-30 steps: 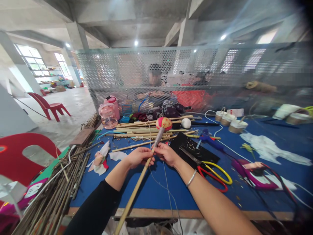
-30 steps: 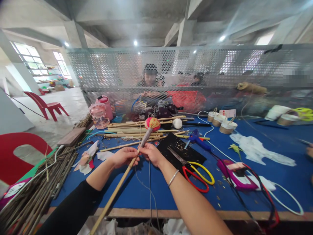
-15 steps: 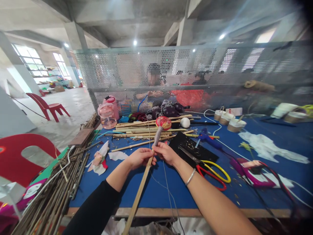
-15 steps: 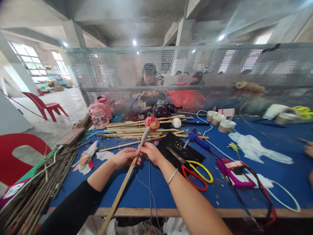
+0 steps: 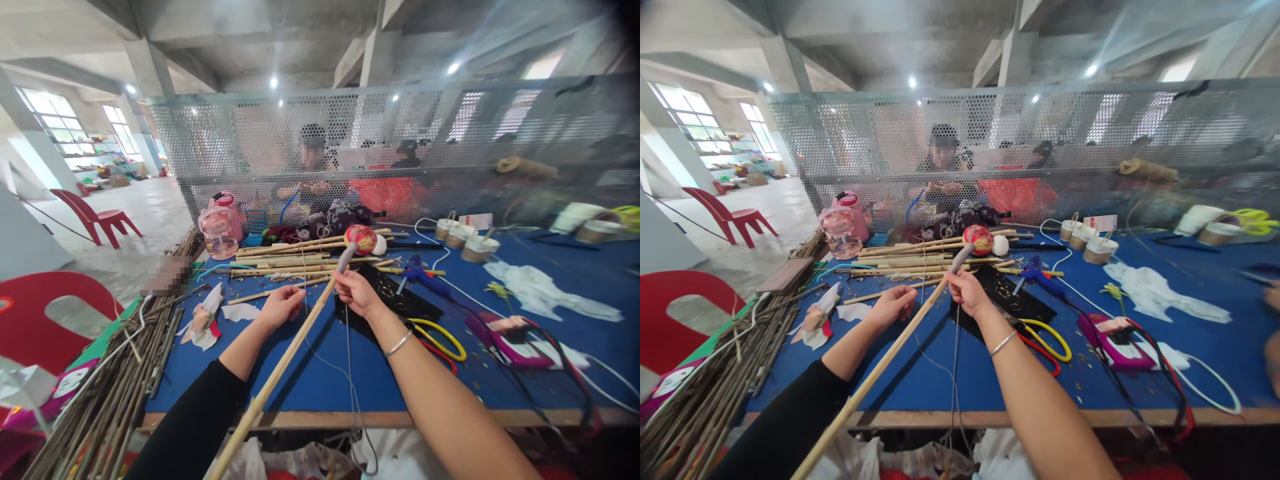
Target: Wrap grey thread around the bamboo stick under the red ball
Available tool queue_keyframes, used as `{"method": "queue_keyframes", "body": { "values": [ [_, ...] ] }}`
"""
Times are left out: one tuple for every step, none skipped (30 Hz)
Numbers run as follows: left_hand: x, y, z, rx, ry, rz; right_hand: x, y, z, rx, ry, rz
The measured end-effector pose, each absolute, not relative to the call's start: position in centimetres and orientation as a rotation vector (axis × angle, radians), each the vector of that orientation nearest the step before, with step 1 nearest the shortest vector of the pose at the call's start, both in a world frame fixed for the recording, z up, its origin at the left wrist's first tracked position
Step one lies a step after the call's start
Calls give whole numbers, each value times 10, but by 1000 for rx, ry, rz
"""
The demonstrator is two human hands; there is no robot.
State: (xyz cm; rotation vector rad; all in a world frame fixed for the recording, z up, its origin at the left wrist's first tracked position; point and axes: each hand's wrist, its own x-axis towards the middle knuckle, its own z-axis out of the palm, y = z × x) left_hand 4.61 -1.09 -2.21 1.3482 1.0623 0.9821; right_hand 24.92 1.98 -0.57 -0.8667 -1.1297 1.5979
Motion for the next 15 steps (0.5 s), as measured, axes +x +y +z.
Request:
{"method": "queue_keyframes", "body": {
  "values": [
    [46,-11,-23,1356,1059,973,252,20,-4,-850,-1113,1602],
    [46,-11,-23,1369,1055,962,254,21,-3,-842,-1107,1606],
    [46,-11,-23,1385,1051,951,255,21,-3,-843,-1110,1610],
    [47,-12,-23,1401,1050,941,255,21,-3,-852,-1124,1612],
    [47,-12,-23,1414,1051,936,253,20,-4,-867,-1147,1614],
    [48,-12,-24,1424,1052,933,251,19,-5,-883,-1178,1618],
    [49,-12,-24,1432,1054,930,249,18,-6,-897,-1214,1624],
    [50,-13,-24,1436,1056,928,245,15,-7,-907,-1256,1631],
    [50,-13,-24,1437,1059,929,240,13,-7,-913,-1298,1638],
    [51,-13,-24,1433,1056,930,235,10,-8,-915,-1335,1640],
    [51,-14,-24,1427,1050,928,230,6,-8,-915,-1360,1635],
    [51,-14,-23,1419,1041,924,225,3,-8,-915,-1372,1625],
    [51,-15,-22,1411,1028,921,220,0,-8,-915,-1377,1613],
    [51,-15,-21,1406,1011,917,215,-2,-9,-915,-1375,1604],
    [50,-16,-19,1402,996,914,212,-4,-10,-915,-1370,1596]
  ]
}}
